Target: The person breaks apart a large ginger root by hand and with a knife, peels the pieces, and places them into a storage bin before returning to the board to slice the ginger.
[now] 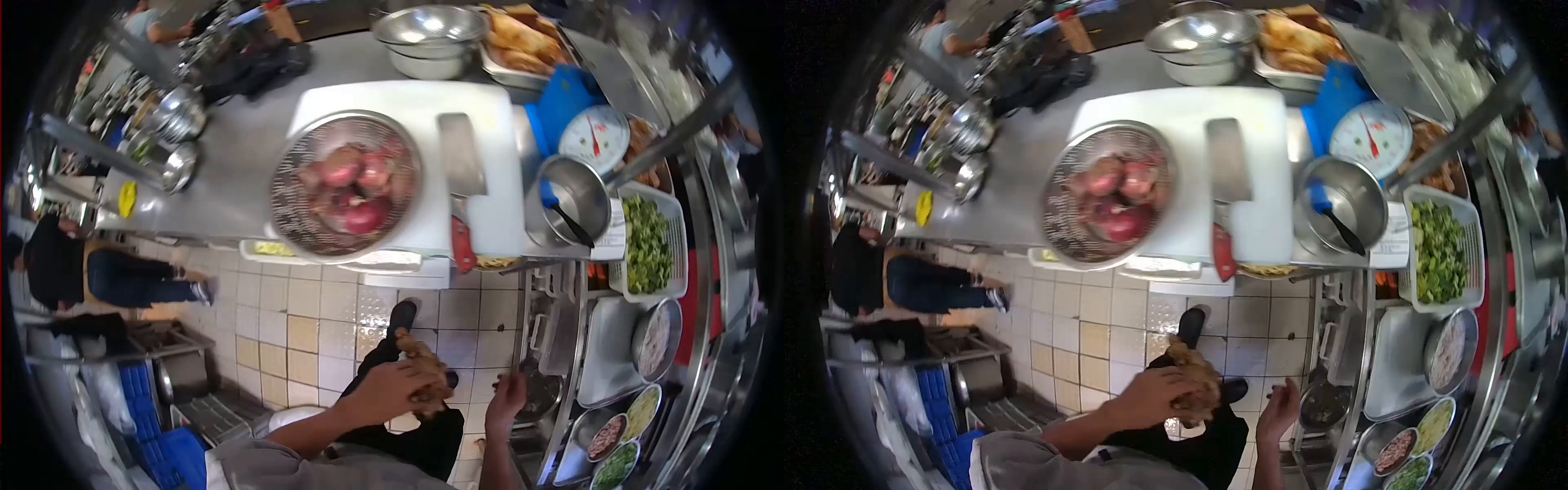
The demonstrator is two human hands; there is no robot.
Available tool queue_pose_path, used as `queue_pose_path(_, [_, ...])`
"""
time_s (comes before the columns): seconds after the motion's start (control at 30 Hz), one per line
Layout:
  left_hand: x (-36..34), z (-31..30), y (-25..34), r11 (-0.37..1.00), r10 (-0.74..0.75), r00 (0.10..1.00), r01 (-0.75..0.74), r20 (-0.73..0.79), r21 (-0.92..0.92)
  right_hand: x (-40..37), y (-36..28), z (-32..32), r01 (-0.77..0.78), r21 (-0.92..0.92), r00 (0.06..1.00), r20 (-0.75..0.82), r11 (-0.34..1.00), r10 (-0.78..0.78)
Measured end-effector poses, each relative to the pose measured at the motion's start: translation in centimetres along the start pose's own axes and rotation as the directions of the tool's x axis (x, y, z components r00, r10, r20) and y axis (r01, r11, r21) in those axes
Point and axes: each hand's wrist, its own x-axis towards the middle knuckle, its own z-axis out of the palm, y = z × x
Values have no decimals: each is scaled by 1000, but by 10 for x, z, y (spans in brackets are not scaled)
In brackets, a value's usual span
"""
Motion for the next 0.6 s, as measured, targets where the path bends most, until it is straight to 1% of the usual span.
queue_pose_path(0.03, [-6,-2,2,998,-57,998,57,-22,13,12,-58,12,29,75,1000,3,997,-30])
queue_pose_path(0.07, [-12,-3,2,993,-111,993,112,-39,24,22,-103,24,112,113,981,147,987,-128])
queue_pose_path(0.1, [-63,-81,3,985,-99,988,113,-115,129,-9,-188,91,226,242,918,272,944,-289])
queue_pose_path(0.17, [-94,-112,21,952,-257,950,280,-179,121,-2,-261,135,98,231,867,458,968,-197])
queue_pose_path(0.23, [-123,-128,8,957,-214,926,262,-310,123,20,-294,182,-51,204,816,573,978,-77])
queue_pose_path(0.27, [-135,-138,1,958,-188,910,252,-370,134,25,-314,203,-94,157,792,610,983,-21])
queue_pose_path(0.3, [-144,-152,-1,952,-235,889,292,-394,90,27,-330,223,-135,106,766,642,985,36])
queue_pose_path(0.33, [-153,-170,0,943,-283,865,331,-415,46,29,-336,240,-199,146,732,680,969,48])
queue_pose_path(0.37, [-163,-186,2,928,-334,839,372,-430,3,45,-310,259,-193,239,757,653,952,-11])
queue_pose_path(0.43, [-181,-211,-2,919,-368,794,390,-484,-59,45,-320,284,-221,305,730,682,926,-51])
queue_pose_path(0.5, [-194,-231,-14,920,-372,753,376,-543,-109,38,-331,321,-199,285,747,664,938,-44])
queue_pose_path(0.53, [-199,-240,-19,919,-377,748,374,-546,-123,34,-337,342,-189,275,757,652,943,-39])
queue_pose_path(0.6, [-211,-258,-22,820,-570,655,412,-496,-398,27,-352,389,-186,251,728,684,950,-38])
